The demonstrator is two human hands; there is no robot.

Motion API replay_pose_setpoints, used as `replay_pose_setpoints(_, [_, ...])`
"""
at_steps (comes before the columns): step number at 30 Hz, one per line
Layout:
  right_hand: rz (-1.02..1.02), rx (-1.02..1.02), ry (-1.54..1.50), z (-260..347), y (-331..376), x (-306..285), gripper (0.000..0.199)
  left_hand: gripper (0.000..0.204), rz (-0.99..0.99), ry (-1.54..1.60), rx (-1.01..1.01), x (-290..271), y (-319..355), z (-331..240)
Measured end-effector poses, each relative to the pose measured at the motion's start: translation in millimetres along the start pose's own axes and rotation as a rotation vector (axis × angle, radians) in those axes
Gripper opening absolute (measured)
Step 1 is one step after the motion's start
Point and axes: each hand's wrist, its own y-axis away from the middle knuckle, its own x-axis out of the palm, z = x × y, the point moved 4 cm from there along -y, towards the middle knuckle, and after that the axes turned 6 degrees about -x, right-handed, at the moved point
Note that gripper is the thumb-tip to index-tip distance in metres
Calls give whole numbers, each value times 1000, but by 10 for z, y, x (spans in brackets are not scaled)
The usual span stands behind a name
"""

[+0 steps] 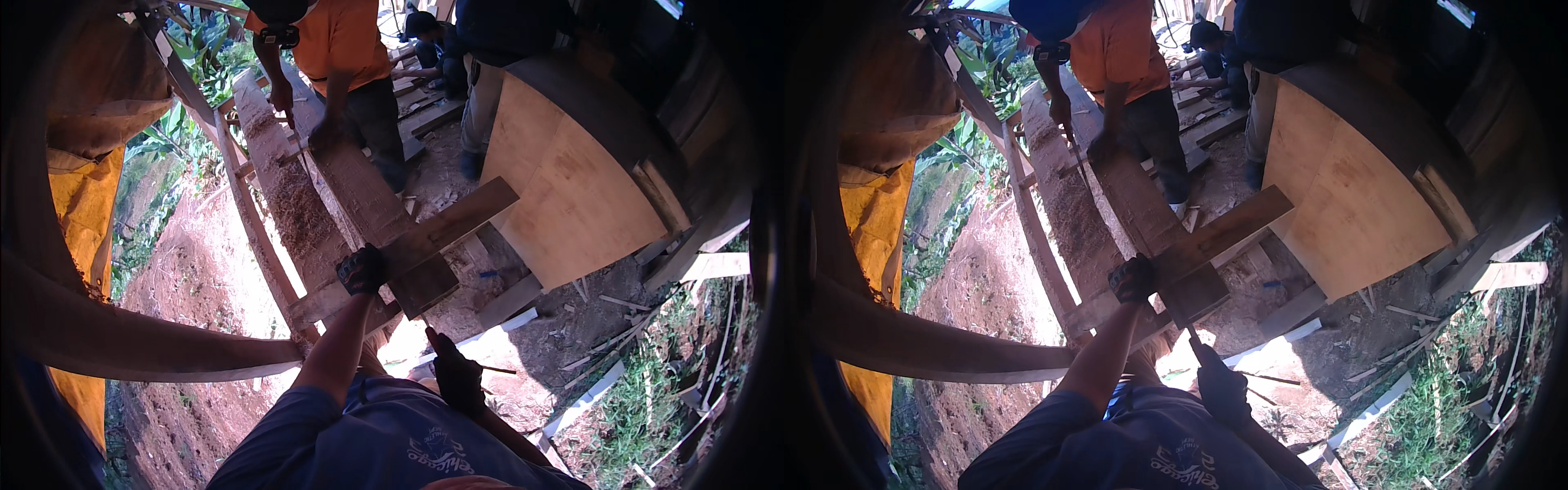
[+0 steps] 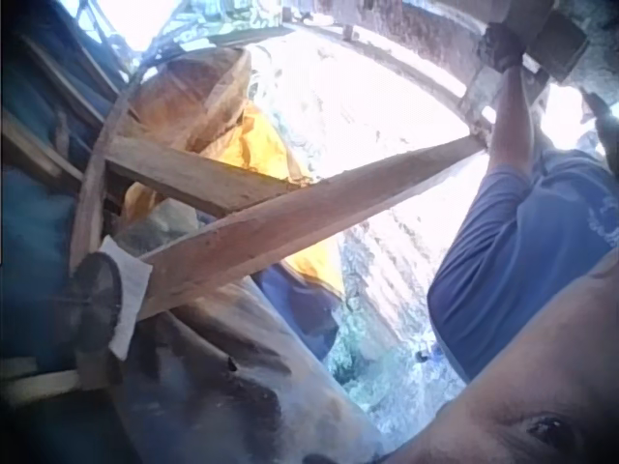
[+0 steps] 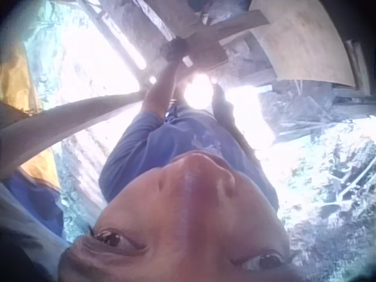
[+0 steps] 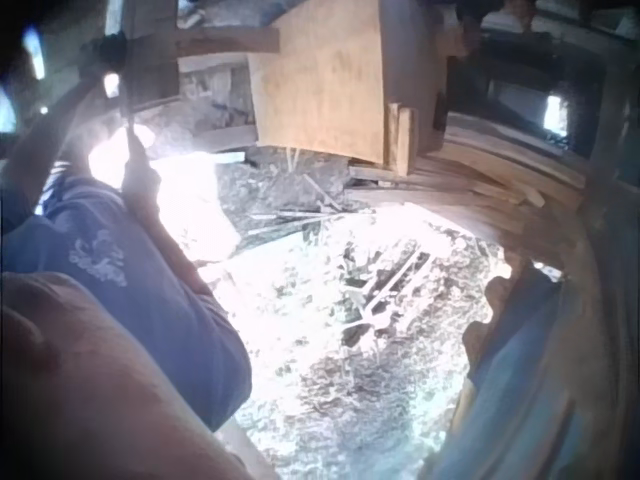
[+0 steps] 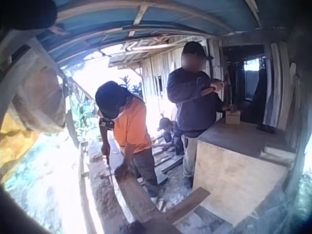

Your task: The person saws a piece of wood using a hand saw while working on a construction site with other people, then picks up and handles wood scraps.

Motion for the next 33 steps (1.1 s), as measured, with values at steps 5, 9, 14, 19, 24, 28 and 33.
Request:
replay_pose_setpoints(5, [-199,-301,195,-85,-800,242,53,41,73,-47,93,54,-18,-3])
replay_pose_setpoints(9, [-235,-276,58,-223,-825,499,55,39,56,-94,32,40,-29,-2])
replay_pose_setpoints(14, [-65,-43,-161,-40,18,-6,57,52,121,-78,-37,-26,-53,18])
replay_pose_setpoints(19, [-141,-121,-119,-50,-245,22,67,61,134,-51,-52,-2,-30,2])
replay_pose_setpoints(24, [-209,-163,-135,-86,-863,389,66,44,119,-135,51,70,-16,-36])
replay_pose_setpoints(28, [-165,-144,-2,-232,-529,428,57,40,78,-156,56,108,-24,-31])
replay_pose_setpoints(33, [-154,-156,-54,-49,115,-131,64,28,107,-144,69,166,-126,107])
